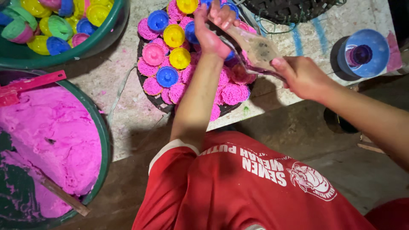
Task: The person scoops pink paste from a green basin using a wooden stick and a metal scoop, then presses the paste into small plastic molds arranged in a basket. The person repeatedly fills the molds and places them in a tray.
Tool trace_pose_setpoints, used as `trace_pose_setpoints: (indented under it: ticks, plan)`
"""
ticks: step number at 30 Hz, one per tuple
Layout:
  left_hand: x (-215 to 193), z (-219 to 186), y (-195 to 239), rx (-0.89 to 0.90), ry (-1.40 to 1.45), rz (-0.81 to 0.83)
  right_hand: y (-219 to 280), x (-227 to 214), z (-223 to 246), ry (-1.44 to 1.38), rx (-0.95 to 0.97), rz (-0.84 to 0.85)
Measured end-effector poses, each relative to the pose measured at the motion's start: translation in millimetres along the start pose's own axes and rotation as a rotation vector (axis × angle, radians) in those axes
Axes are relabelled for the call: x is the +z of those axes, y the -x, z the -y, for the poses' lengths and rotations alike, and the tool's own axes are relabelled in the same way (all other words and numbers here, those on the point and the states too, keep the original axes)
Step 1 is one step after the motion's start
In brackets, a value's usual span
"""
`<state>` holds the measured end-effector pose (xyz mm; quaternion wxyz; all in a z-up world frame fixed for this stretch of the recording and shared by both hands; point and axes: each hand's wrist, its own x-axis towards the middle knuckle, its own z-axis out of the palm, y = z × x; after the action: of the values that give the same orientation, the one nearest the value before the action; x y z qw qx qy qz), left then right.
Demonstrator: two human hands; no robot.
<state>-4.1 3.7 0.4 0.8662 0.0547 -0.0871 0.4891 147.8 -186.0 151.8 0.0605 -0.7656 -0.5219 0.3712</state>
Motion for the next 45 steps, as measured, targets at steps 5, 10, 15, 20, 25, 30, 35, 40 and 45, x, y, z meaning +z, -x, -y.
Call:
trace_pose_setpoints:
  ticks: [5, 10, 15, 20, 25, 30, 35, 40, 45]
  plan:
    - [5.3, -0.5, 7.1, -0.013, -0.012, -0.054, 1.4, 5.5, 1.1, -0.094, 0.059, 0.076]
    - [12.4, 12.4, 1.2, -0.001, 0.044, -0.113, 1.7, -3.7, -3.5, 0.057, 0.009, -0.002]
    - [9.8, 6.2, -7.0, 0.007, -0.030, -0.068, -1.0, -1.8, -13.5, -0.045, 0.005, -0.007]
    - [13.4, 17.3, -7.4, 0.016, -0.006, -0.077, -6.5, 0.6, -28.9, 0.058, -0.009, -0.055]
    - [27.2, 3.9, -10.2, -0.154, -0.114, -0.345, -12.0, -1.7, -43.0, -0.120, -0.150, -0.071]
    - [-4.5, -2.7, 30.7, -0.627, -1.045, -0.445, -10.6, -0.5, -67.1, -0.215, -0.119, -0.018]
    - [-57.5, 8.5, 53.6, -0.773, -1.135, -0.329, -18.9, 12.6, -81.9, -0.328, -0.161, -0.097]
    - [-48.8, -3.7, 89.1, -0.250, -1.841, 0.144, -26.7, 16.9, -89.4, -0.406, -0.195, -0.213]
    - [-1.3, -18.2, 132.2, -0.013, -2.543, 0.390, -20.5, 14.8, -103.6, -0.518, -0.192, -0.254]
